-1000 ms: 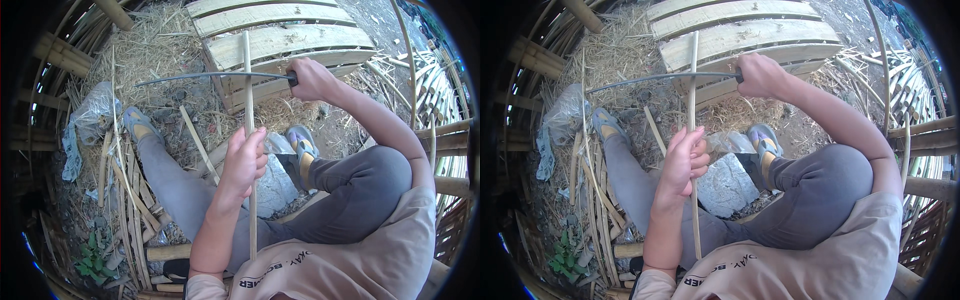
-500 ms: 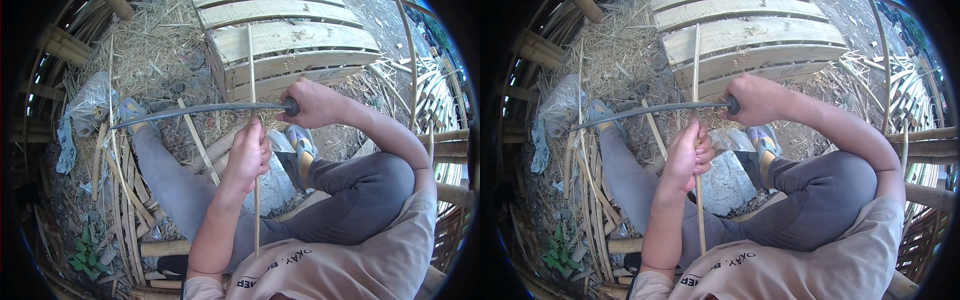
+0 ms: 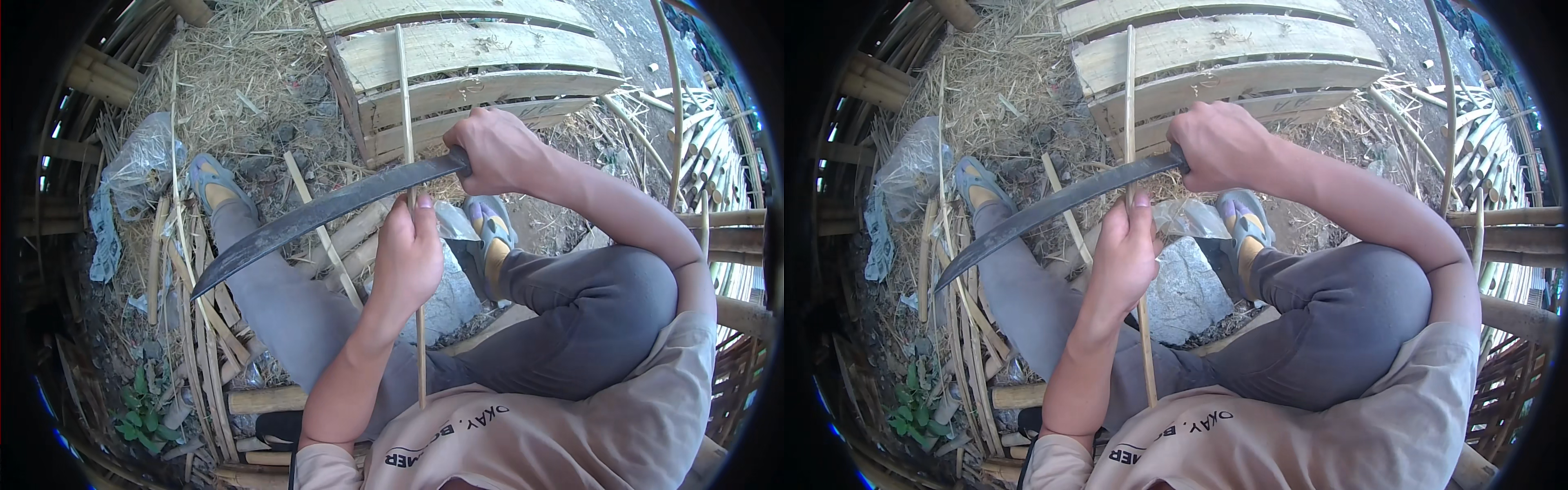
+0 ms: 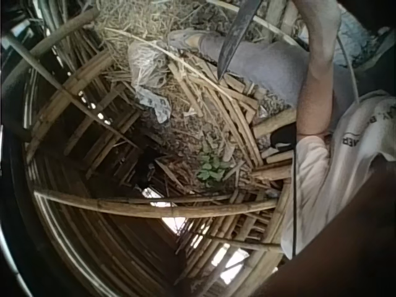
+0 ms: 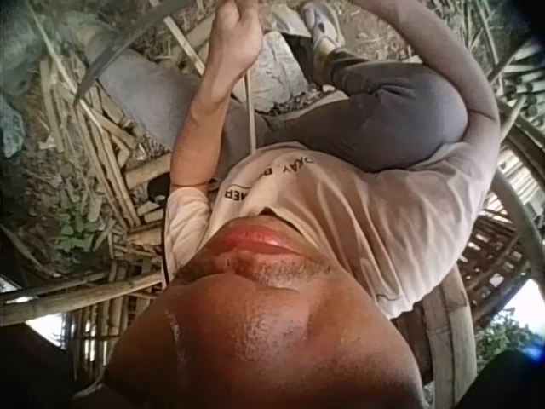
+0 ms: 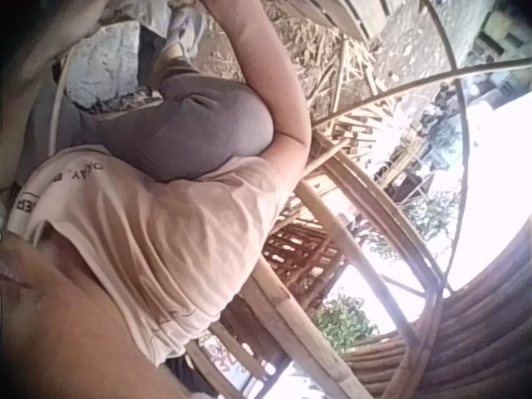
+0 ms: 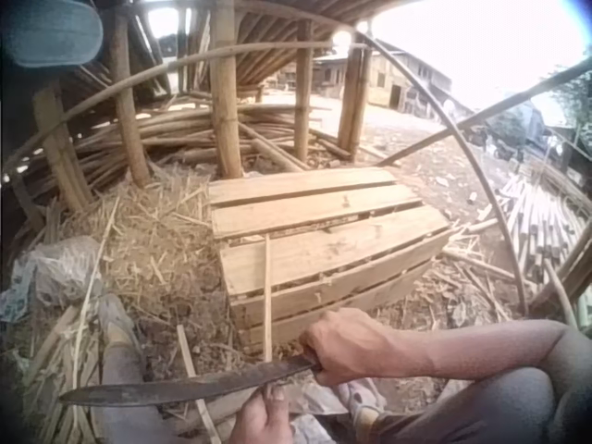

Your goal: The person whittles and shapes a bamboo stick by scraping along its length with a machete.

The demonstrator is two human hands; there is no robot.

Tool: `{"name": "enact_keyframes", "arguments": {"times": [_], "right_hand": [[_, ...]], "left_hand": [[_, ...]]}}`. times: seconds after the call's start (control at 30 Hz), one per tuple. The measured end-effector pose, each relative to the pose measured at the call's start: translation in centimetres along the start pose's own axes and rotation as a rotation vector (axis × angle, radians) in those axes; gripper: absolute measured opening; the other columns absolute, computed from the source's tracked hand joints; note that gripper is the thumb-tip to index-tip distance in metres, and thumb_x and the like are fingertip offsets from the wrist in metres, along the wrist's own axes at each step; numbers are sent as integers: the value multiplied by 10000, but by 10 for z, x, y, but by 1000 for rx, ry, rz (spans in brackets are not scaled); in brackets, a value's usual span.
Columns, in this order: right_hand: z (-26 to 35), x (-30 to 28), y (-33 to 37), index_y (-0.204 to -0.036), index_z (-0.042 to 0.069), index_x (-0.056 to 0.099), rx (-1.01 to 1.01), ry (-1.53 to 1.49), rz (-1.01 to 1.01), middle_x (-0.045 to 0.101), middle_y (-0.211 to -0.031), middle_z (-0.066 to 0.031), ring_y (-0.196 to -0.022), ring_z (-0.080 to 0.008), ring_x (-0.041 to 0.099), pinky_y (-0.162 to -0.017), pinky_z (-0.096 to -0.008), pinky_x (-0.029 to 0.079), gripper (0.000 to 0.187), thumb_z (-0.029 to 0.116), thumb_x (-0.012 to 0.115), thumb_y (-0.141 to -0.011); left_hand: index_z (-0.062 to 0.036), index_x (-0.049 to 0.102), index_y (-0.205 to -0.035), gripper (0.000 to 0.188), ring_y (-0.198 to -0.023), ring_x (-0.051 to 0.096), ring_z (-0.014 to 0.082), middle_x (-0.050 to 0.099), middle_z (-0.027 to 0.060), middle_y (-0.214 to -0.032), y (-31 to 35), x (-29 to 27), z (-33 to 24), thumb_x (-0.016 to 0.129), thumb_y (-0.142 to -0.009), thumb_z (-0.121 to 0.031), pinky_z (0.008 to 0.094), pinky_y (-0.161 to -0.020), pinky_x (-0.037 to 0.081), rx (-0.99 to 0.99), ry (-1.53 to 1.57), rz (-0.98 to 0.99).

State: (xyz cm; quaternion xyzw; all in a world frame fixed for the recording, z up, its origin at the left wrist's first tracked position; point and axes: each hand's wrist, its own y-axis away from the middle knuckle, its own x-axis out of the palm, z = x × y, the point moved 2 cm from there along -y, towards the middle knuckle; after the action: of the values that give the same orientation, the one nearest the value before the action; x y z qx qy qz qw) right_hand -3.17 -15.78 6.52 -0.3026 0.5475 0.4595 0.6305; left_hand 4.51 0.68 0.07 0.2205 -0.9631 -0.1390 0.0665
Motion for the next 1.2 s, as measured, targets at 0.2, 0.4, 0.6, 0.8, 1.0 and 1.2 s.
{"name": "enact_keyframes", "arguments": {"times": [0.2,0.4,0.6,0.8,1.0,1.2], "right_hand": [[-3,-2,-1,-773,1,698,-1,19,2,676,-714,-209,-716,-403,684,-699,-460,563,223,117,738,-587],[-27,-1,2,-700,0,657,46,15,-155,622,-640,-207,-685,-420,637,-664,-478,515,158,75,674,-562],[-27,-3,-4,-728,-9,666,16,61,-171,616,-637,-218,-657,-409,638,-652,-473,511,134,55,648,-612],[-98,-32,1,-840,-24,709,349,157,-231,689,-727,-216,-711,-383,695,-723,-443,559,149,57,664,-723],[-50,-25,11,-843,-32,705,188,-40,-126,672,-710,-212,-722,-386,688,-714,-445,542,218,182,726,-808],[-11,-9,-4,-795,-18,700,28,-19,10,668,-713,-214,-734,-410,676,-710,-468,551,208,188,719,-790]], "left_hand": [[-79,505,-980,282,-483,297,16,327,-83,-645,2,0,-4,401,-1089,-317,220,-387,234,-23,9,7],[-134,404,-855,309,-493,295,7,316,-85,-655,4,-5,-7,401,-1087,-337,199,-379,236,-87,30,22],[-132,398,-869,309,-493,297,8,322,-82,-659,7,-7,-11,401,-1087,-351,200,-378,239,-79,33,20],[-135,389,-891,288,-488,285,10,316,-78,-654,20,-12,-12,390,-1091,-342,203,-373,234,-113,89,83],[-129,387,-891,285,-481,288,10,319,-74,-646,18,-11,-18,386,-1091,-333,189,-364,245,-88,63,76],[-33,483,-973,299,-536,437,84,446,-2,-666,9,-6,-13,403,-1087,-297,288,-502,399,42,-206,-30]]}}
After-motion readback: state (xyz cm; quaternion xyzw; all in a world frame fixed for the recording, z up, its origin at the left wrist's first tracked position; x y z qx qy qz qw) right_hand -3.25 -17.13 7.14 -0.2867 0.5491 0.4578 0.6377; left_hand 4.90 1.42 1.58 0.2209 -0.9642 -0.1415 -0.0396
